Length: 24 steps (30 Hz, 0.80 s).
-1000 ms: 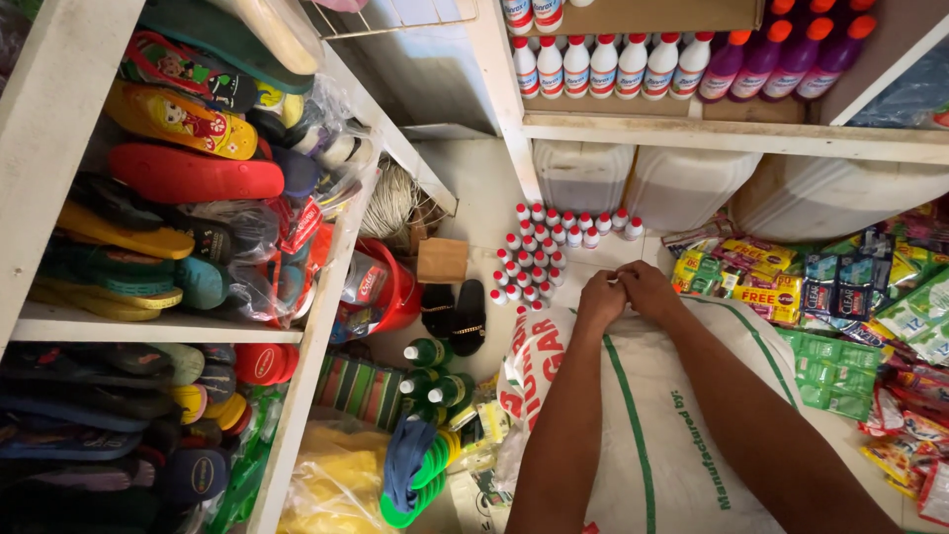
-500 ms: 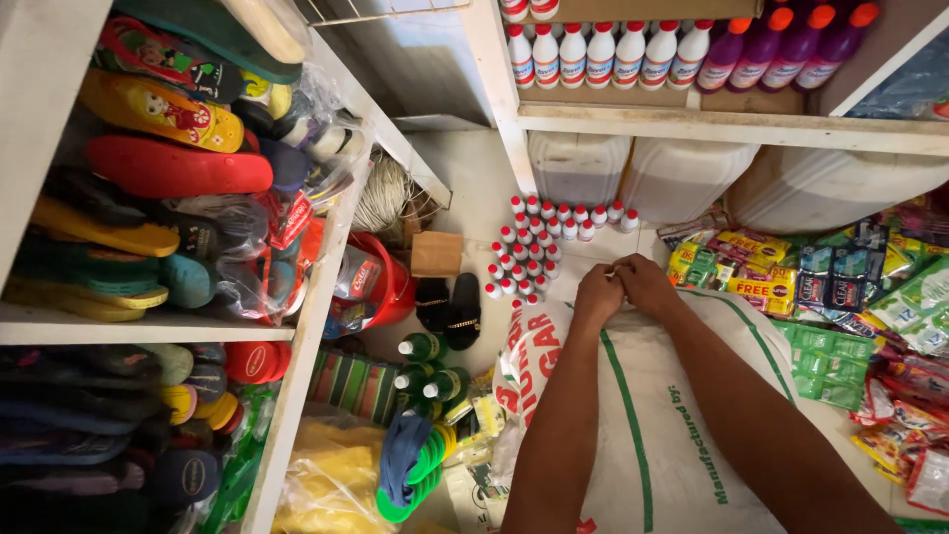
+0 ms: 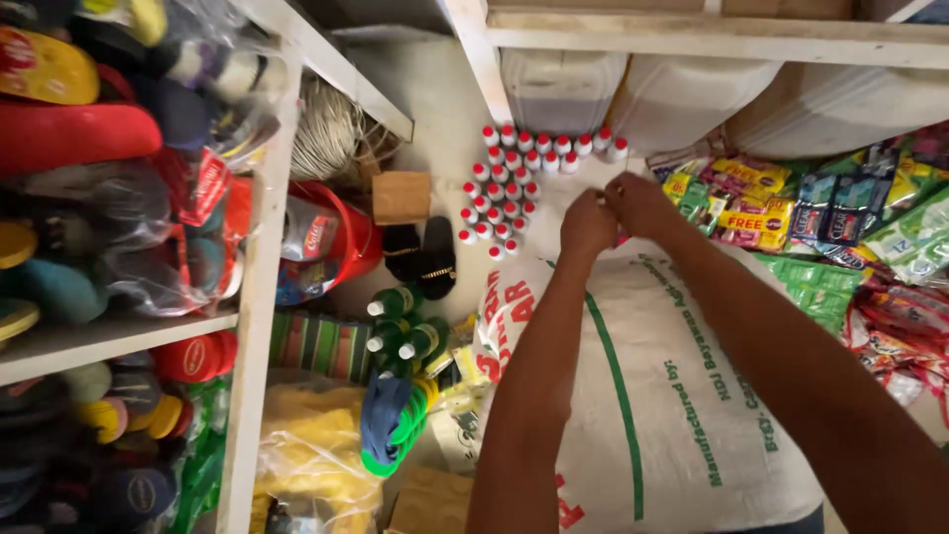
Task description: Organizing and inventorying small bleach bottles on the floor and lower shelves of a storage area.
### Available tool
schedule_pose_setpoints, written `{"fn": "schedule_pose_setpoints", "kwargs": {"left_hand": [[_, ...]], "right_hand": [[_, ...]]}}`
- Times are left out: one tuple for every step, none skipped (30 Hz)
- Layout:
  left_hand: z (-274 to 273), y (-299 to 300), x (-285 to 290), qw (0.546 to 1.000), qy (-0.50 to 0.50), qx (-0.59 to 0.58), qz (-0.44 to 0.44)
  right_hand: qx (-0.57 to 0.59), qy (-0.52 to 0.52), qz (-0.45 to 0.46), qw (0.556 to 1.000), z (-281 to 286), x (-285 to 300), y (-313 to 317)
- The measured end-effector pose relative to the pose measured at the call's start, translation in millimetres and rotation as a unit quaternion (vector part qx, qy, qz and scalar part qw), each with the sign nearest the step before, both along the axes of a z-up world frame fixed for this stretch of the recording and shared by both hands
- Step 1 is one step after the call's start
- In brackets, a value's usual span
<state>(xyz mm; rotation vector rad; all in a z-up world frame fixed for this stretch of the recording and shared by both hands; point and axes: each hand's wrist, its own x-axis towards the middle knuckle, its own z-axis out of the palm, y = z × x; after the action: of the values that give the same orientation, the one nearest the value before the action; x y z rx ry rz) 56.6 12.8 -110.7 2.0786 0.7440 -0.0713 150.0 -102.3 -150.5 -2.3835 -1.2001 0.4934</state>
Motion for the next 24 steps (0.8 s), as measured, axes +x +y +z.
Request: {"fn": "schedule_pose_setpoints", "kwargs": {"left_hand": [[-3.8, 2.2, 9.0, 1.0, 0.027, -0.016, 0.001], [-8.4, 4.1, 18.8, 0.998, 0.054, -0.031, 0.003], [-17.8, 4.3, 25.3, 0.997, 0.062, -0.035, 0.002], [-28.1, 4.2, 32.2, 0.997, 0.066, -0.033, -0.007], [-39.3, 1.6, 36.3, 0.997, 0.072, -0.032, -0.018], [-54.7, -0.1, 41.2, 0.996, 0.082, -0.038, -0.021], [-70.6, -2.9, 44.2, 0.995, 0.088, -0.039, -0.041], [-86.6, -6.2, 47.0, 0.993, 0.093, -0.04, -0.061], [-91.2, -8.9, 50.0, 0.992, 0.101, -0.046, -0.065], [-95.6, -11.5, 53.4, 0.993, 0.089, -0.053, -0.058], [-100.1, -13.7, 57.4, 0.994, 0.076, -0.06, -0.05], [-113.2, -16.1, 60.7, 0.993, 0.084, -0.067, -0.052], [-126.2, -17.8, 63.4, 0.996, 0.045, -0.059, -0.05], [-139.1, -19.7, 65.8, 0.998, 0.005, -0.051, -0.047], [-154.1, -20.6, 70.9, 0.997, 0.011, -0.057, -0.048], [-169.1, -21.9, 75.7, 0.998, 0.003, -0.057, -0.036], [-184.0, -23.9, 79.3, 0.998, -0.003, -0.056, -0.024], [-194.4, -23.4, 82.2, 0.998, 0.004, -0.062, -0.025], [-204.7, -22.0, 84.7, 0.999, -0.006, -0.037, -0.02], [-214.6, -20.7, 86.7, 1.0, -0.017, -0.013, -0.015], [-217.6, -18.8, 89.6, 1.0, -0.012, -0.016, -0.017], [-220.3, -17.2, 92.2, 1.0, -0.006, -0.015, -0.003], [-222.7, -15.6, 92.8, 1.0, 0.001, -0.013, 0.01], [-223.0, -13.9, 93.3, 1.0, 0.007, -0.017, 0.009]], "right_hand": [[-0.004, -0.005, 0.005, 1.0, -11.4, 9.3, -1.2], [-0.007, -0.01, 0.01, 1.0, -23.7, 19.2, -2.8], [-0.011, -0.002, 0.01, 1.0, -26.3, 22.6, -2.4], [-0.033, 0.022, -0.028, 0.999, -29.8, 26.7, -2.1], [-0.058, 0.048, -0.068, 0.995, -34.1, 27.4, -4.8], [-0.064, 0.058, -0.07, 0.994, -55.8, 35.7, -13.2], [-0.088, -0.016, 0.026, 0.996, -78.0, 41.6, -23.0], [-0.109, -0.088, 0.123, 0.982, -100.3, 47.0, -33.6], [-0.114, -0.079, 0.12, 0.983, -114.1, 50.9, -40.6], [-0.083, -0.061, 0.099, 0.99, -127.8, 54.7, -47.7], [-0.053, -0.043, 0.078, 0.995, -141.2, 59.1, -54.7], [-0.059, -0.034, 0.076, 0.995, -123.2, 59.0, -49.8], [-0.1, 0.073, -0.027, 0.992, -105.5, 59.8, -43.0], [-0.141, 0.177, -0.13, 0.966, -87.9, 61.3, -35.9], [-0.147, 0.183, -0.131, 0.963, -104.3, 63.0, -40.1], [-0.095, 0.172, -0.148, 0.969, -120.5, 64.4, -44.7], [-0.044, 0.162, -0.164, 0.972, -136.7, 64.6, -50.0], [-0.05, 0.168, -0.166, 0.97, -164.3, 67.1, -56.9], [-0.05, 0.074, -0.061, 0.994, -191.5, 68.4, -63.3], [-0.048, -0.02, 0.046, 0.998, -218.1, 68.8, -70.2], [-0.051, -0.015, 0.044, 0.998, -225.6, 71.9, -69.9], [-0.099, -0.049, 0.089, 0.99, -232.6, 74.8, -69.8], [-0.146, -0.081, 0.132, 0.977, -239.6, 75.2, -70.0], [-0.149, -0.074, 0.132, 0.977, -224.6, 76.9, -59.7]]}}
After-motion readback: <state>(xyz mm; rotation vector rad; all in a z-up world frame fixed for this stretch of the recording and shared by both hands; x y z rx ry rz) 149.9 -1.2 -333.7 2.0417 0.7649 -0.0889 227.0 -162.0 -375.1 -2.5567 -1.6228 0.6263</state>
